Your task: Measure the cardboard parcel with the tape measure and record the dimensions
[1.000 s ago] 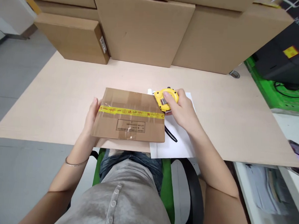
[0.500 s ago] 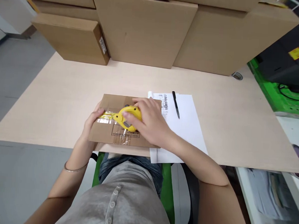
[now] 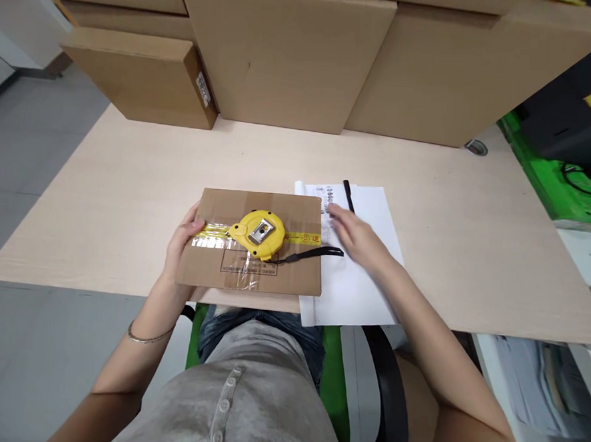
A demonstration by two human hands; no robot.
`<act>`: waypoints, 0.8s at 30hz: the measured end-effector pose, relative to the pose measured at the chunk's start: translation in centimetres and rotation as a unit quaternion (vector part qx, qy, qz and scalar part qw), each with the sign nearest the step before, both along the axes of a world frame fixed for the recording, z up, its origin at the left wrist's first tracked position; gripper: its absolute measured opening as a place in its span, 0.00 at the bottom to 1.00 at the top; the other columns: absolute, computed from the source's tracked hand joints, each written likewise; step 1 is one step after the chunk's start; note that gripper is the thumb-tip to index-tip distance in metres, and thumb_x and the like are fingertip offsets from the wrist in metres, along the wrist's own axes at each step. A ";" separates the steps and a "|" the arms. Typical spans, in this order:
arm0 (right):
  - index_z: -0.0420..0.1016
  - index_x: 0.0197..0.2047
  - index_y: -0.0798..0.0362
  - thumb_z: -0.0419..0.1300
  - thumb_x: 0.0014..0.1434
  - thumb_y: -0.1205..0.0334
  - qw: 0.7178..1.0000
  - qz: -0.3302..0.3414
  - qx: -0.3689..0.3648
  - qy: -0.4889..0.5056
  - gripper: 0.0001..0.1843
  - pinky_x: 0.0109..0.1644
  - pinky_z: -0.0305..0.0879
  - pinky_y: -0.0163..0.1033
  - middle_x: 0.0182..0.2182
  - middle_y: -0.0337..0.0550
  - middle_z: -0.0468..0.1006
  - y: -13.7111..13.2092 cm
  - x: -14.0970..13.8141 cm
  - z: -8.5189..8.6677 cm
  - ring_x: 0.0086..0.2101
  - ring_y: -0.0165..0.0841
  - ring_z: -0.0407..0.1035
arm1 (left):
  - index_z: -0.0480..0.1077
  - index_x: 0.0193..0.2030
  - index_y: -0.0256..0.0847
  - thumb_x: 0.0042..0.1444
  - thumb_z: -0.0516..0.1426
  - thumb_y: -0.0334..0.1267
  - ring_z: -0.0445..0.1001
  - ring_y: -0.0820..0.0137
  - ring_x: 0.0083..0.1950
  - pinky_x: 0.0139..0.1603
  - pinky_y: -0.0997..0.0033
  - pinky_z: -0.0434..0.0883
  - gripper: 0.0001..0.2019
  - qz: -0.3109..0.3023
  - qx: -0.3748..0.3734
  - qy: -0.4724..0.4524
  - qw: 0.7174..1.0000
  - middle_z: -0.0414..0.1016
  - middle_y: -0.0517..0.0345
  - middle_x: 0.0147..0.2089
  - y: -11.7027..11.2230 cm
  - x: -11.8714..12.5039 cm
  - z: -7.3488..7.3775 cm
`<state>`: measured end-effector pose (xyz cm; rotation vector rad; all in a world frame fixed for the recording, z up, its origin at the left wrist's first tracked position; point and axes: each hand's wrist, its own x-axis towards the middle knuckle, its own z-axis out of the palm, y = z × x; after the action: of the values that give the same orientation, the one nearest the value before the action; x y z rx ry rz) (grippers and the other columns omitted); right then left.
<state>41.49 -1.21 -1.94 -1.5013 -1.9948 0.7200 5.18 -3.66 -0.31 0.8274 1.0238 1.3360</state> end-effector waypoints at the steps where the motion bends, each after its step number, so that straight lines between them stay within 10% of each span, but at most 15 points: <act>1: 0.74 0.69 0.43 0.52 0.75 0.51 0.999 0.034 -0.010 -0.019 0.24 0.77 0.61 0.65 0.71 0.48 0.74 -0.3 0.1 -1.0 0.71 0.49 0.66 | 0.77 0.64 0.50 0.57 0.66 0.47 0.69 0.47 0.77 0.77 0.48 0.68 0.27 0.001 0.000 -0.003 1.000 0.77 0.58 0.72 0.0 0.0 0.0; 6: 0.62 0.77 0.41 0.51 0.75 0.56 0.996 0.068 0.031 -0.056 0.30 0.82 0.45 0.67 0.78 0.47 0.63 -1.3 -1.3 -3.5 0.77 0.47 0.53 | 0.77 0.65 0.49 0.57 0.66 0.49 0.72 0.45 0.74 0.72 0.47 0.73 0.28 -0.004 0.005 -0.003 1.000 0.79 0.57 0.69 0.0 0.0 0.2; 12: 0.69 0.69 0.46 0.53 0.70 0.51 0.995 -0.012 0.025 -0.092 0.27 0.75 0.62 0.59 0.72 0.54 0.71 -0.5 -2.2 -1.6 0.71 0.47 0.65 | 0.77 0.65 0.49 0.58 0.66 0.48 0.69 0.46 0.76 0.75 0.50 0.70 0.28 -0.010 0.006 0.017 1.000 0.78 0.56 0.70 0.1 -0.1 0.1; 18: 0.74 0.43 0.49 0.52 0.70 0.45 0.950 -0.232 -0.025 -0.207 0.18 0.50 0.72 0.60 0.36 0.55 0.82 1.5 0.9 1.6 0.41 0.52 0.78 | 0.76 0.65 0.48 0.58 0.66 0.48 0.71 0.45 0.75 0.73 0.48 0.72 0.28 -0.013 0.000 0.020 1.000 0.79 0.56 0.70 0.0 -0.1 0.3; 24: 0.64 0.20 0.45 0.63 0.61 0.38 0.956 -0.187 -0.122 -0.191 0.27 0.42 0.65 0.54 0.17 0.44 0.66 3.1 2.5 1.1 0.31 0.48 0.71 | 0.76 0.66 0.50 0.58 0.65 0.48 0.70 0.45 0.76 0.73 0.49 0.72 0.28 -0.018 0.001 0.019 1.000 0.78 0.57 0.70 0.0 0.0 0.2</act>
<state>43.97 1.91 -0.89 -2.2323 -1.8409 0.5600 5.13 -3.61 -0.09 0.8707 1.0324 1.2950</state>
